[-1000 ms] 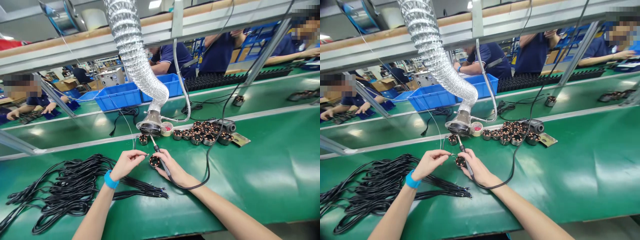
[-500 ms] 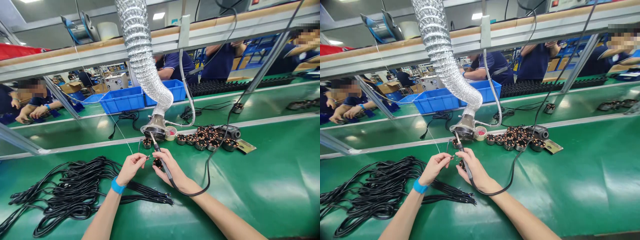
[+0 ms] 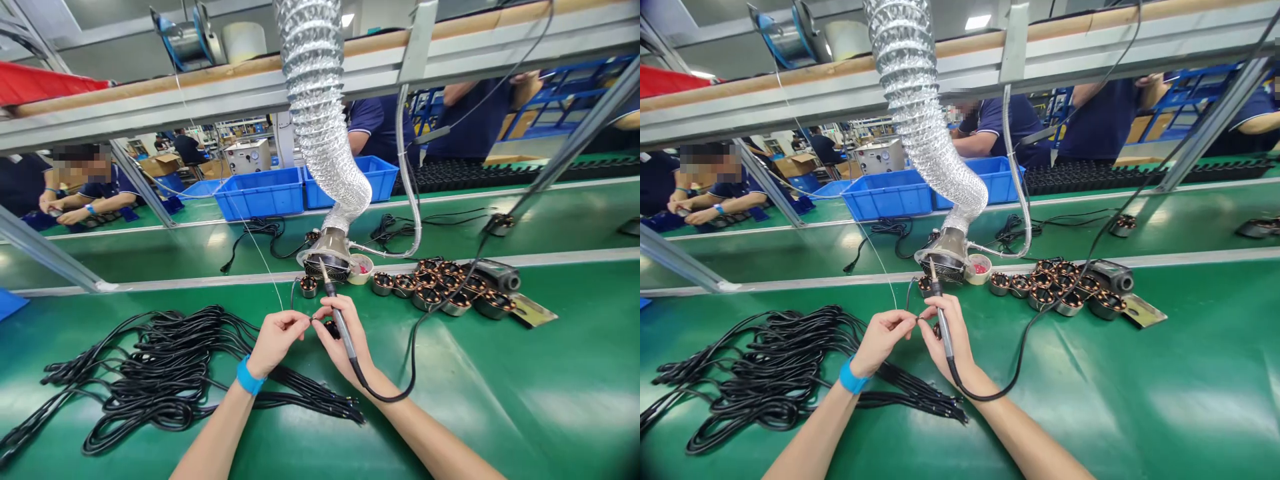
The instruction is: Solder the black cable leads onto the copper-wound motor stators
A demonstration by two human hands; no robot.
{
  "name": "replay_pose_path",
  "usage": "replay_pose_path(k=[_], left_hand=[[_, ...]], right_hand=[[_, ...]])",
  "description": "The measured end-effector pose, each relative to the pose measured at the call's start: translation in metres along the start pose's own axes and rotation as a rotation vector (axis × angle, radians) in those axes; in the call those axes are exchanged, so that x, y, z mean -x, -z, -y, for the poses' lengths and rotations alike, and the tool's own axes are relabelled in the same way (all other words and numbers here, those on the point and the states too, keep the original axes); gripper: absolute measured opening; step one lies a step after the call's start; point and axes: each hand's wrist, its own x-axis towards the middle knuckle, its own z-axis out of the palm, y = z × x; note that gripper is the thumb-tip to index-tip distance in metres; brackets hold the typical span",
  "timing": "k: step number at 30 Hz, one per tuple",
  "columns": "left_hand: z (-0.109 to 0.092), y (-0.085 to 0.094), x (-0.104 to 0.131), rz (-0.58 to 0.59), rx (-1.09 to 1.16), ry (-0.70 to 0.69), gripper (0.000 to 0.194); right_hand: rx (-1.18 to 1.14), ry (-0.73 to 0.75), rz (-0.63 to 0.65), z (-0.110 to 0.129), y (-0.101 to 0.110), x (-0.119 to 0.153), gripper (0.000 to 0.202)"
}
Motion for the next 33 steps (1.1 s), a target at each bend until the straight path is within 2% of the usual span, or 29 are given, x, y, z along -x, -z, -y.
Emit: replay_pose_path(k=[10, 16, 21, 25, 29, 33], left_hand=[[0.004, -0.003, 0.001, -0.066, 0.071, 0.010, 0.028], [0.002, -0.001, 0.001, -0.055, 0.035, 0.040, 0.022], [-0.002, -0.007, 0.006, 0.093, -0.001, 0.030, 0.005], [-0.002, -0.011, 0.009, 0.183, 0.016, 0.012, 0.010], [-0.002, -0.008, 0.009, 0.204, -0.004, 0.025, 0.016], [-0.005, 0.001, 0.005, 0.141, -0.109, -0.012, 0.021]], right_hand=[[-0.057, -0.090, -0.044, 0.004, -0.007, 0.002, 0.030], [0.090, -0.001, -0.021, 0.011, -0.004, 0.003, 0.034], [0.124, 0.127, 0.039, 0.017, -0.004, 0.003, 0.041], [0.100, 0.166, 0.081, 0.014, -0.007, 0.004, 0.040], [0.069, 0.144, 0.100, 0.011, -0.008, 0.003, 0.039], [0.051, 0.080, 0.067, 0.010, -0.004, 0.003, 0.035]])
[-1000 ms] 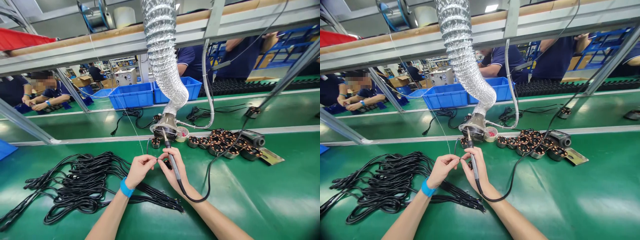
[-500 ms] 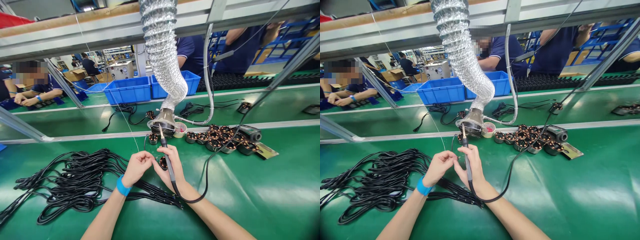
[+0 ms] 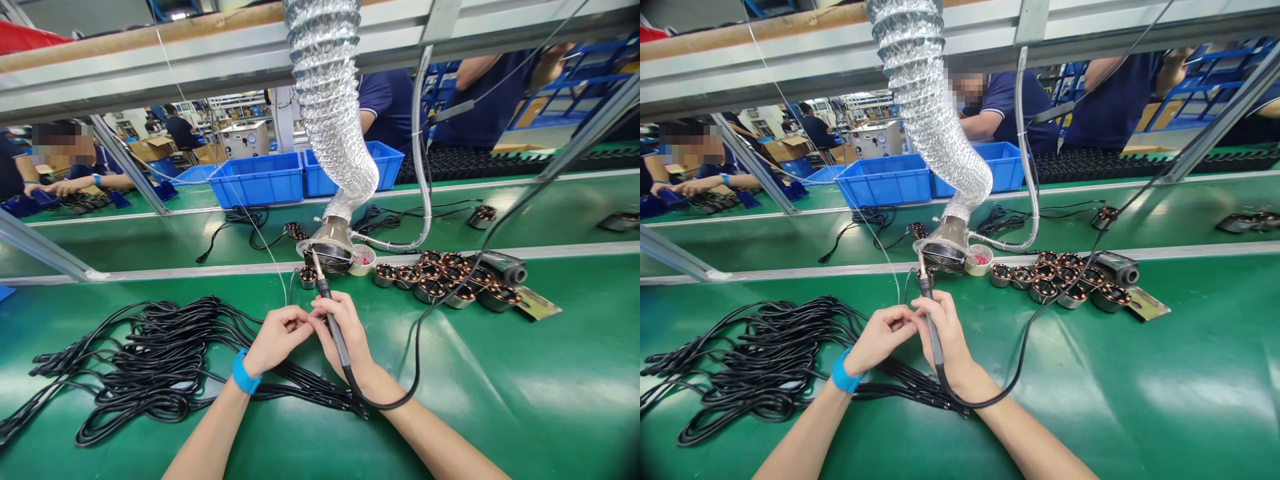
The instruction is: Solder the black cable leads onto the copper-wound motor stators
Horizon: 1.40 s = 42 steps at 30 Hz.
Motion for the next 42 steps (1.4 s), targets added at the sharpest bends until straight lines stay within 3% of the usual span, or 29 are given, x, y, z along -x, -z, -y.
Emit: replay_pose_path(k=[3, 7, 14, 18, 23, 27, 31, 38, 42], left_hand=[[-0.002, 0.006, -0.002, -0.007, -0.037, -0.022, 0.022], [0.000, 0.003, -0.003, 0.002, 0.146, 0.087, 0.024], [0.015, -0.010, -0.008, -0.126, 0.225, 0.189, 0.020], [0.024, -0.015, -0.017, -0.209, 0.248, 0.213, 0.019], [0.029, -0.020, -0.024, -0.194, 0.260, 0.251, 0.020], [0.031, -0.020, -0.024, -0.207, 0.256, 0.246, 0.019], [0.032, -0.020, -0.024, -0.201, 0.253, 0.245, 0.020], [0.033, -0.020, -0.024, -0.221, 0.249, 0.236, 0.021], [0.032, -0.020, -0.024, -0.230, 0.232, 0.235, 0.021]], right_hand=[[-0.004, -0.046, -0.033, -0.002, 0.003, 0.001, 0.033], [0.009, -0.057, -0.044, -0.004, 0.003, 0.005, 0.034], [0.072, -0.059, -0.021, -0.009, 0.001, 0.013, 0.034], [0.119, -0.079, -0.101, -0.009, 0.014, 0.008, 0.031], [0.202, -0.098, -0.229, -0.005, 0.032, 0.003, 0.014], [0.260, -0.039, -0.192, -0.001, 0.037, 0.005, 0.032], [0.272, -0.010, -0.157, -0.001, 0.035, 0.006, 0.035], [0.221, -0.094, -0.131, -0.005, 0.032, 0.010, 0.035], [0.087, -0.269, -0.157, -0.008, 0.029, 0.012, 0.037]])
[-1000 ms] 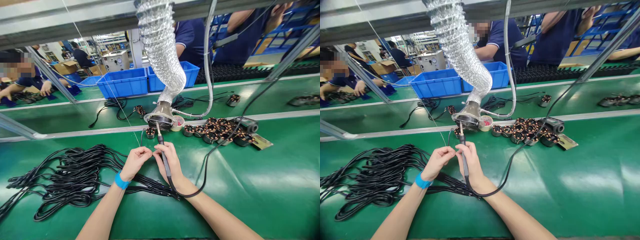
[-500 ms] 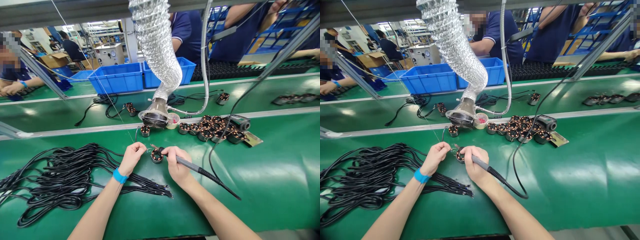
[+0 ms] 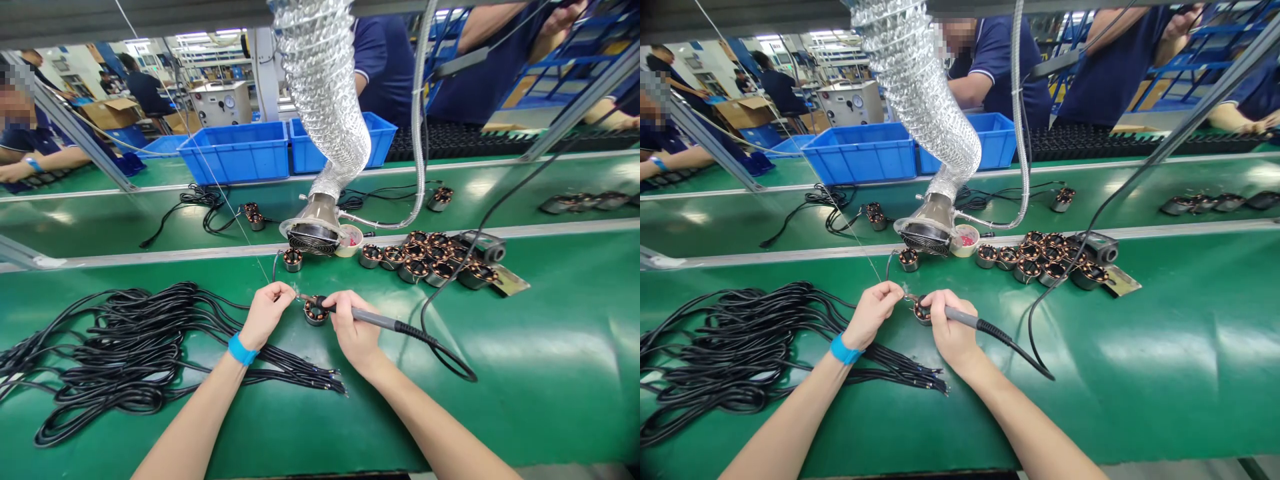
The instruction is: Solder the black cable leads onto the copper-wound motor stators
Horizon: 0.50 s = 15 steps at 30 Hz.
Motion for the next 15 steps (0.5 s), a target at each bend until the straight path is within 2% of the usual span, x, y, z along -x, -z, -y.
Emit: replay_pose_path(k=[4, 7, 15], left_hand=[[0.000, -0.001, 0.000, -0.009, 0.000, 0.005, 0.020], [0.000, -0.001, 0.000, -0.011, -0.002, 0.005, 0.021], [-0.001, -0.001, 0.000, -0.013, 0.005, 0.017, 0.023]], right_hand=[[-0.229, -0.244, -0.068, 0.004, -0.005, -0.003, 0.040], [-0.308, -0.336, -0.143, 0.009, -0.006, -0.007, 0.043], [-0.301, -0.254, -0.189, 0.009, -0.002, -0.008, 0.044]])
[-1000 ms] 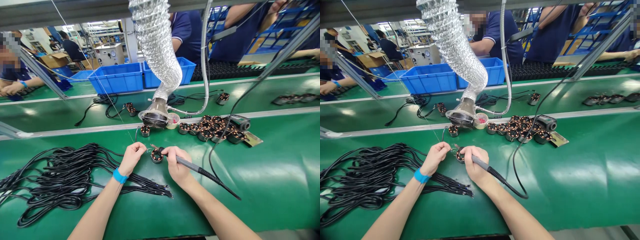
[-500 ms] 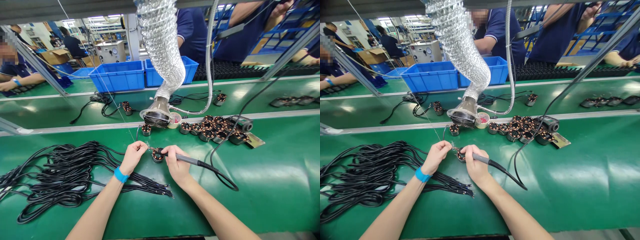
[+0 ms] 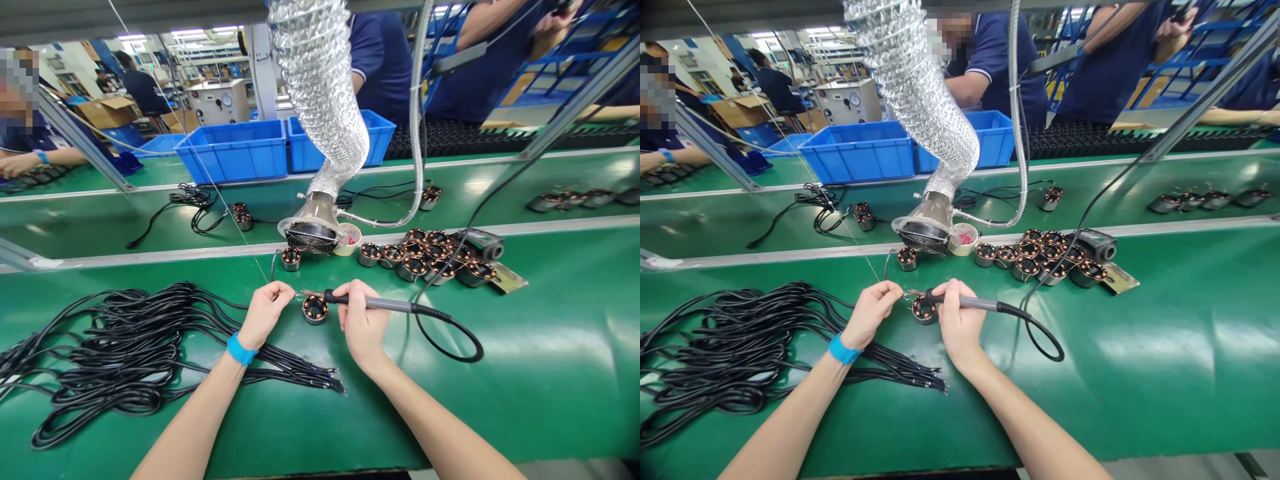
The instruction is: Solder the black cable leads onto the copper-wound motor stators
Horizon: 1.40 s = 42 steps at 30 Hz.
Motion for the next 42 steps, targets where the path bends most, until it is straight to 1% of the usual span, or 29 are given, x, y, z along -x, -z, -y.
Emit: replay_pose_path(k=[5, 10, 13, 20, 22, 25, 27, 31, 36, 39, 42], left_hand=[[0.000, 0.000, 0.001, 0.002, 0.012, 0.002, 0.024], [-0.001, 0.000, 0.001, 0.004, 0.009, 0.000, 0.025], [-0.001, 0.000, 0.001, 0.006, 0.001, -0.005, 0.024], [0.000, 0.001, 0.001, 0.011, -0.013, -0.016, 0.022], [-0.001, 0.001, 0.002, 0.019, -0.018, -0.020, 0.022], [-0.004, 0.002, 0.004, 0.024, -0.058, -0.035, 0.023], [-0.006, 0.002, 0.006, 0.030, -0.099, -0.058, 0.023], [-0.009, 0.002, 0.010, 0.055, -0.147, -0.128, 0.023], [-0.011, 0.003, 0.015, 0.086, -0.163, -0.171, 0.023], [-0.013, 0.005, 0.018, 0.099, -0.145, -0.121, 0.026], [-0.013, 0.005, 0.020, 0.124, -0.074, -0.002, 0.031]], right_hand=[[0.019, 0.047, 0.020, -0.003, 0.001, 0.001, 0.042], [0.040, 0.060, 0.020, -0.005, 0.001, 0.002, 0.042], [0.087, 0.090, 0.055, -0.007, 0.004, 0.004, 0.040], [0.287, 0.280, 0.155, -0.012, 0.007, 0.006, 0.030], [0.316, 0.356, 0.209, -0.012, 0.005, 0.004, 0.024], [0.339, 0.470, 0.324, -0.014, 0.001, 0.000, 0.016], [0.338, 0.495, 0.396, -0.017, -0.002, -0.003, 0.021], [0.336, 0.492, 0.469, -0.028, -0.006, -0.006, 0.038], [0.390, 0.551, 0.503, -0.034, -0.008, -0.005, 0.039], [0.404, 0.587, 0.502, -0.032, -0.008, -0.004, 0.038], [0.414, 0.588, 0.507, -0.030, -0.007, -0.004, 0.037]])
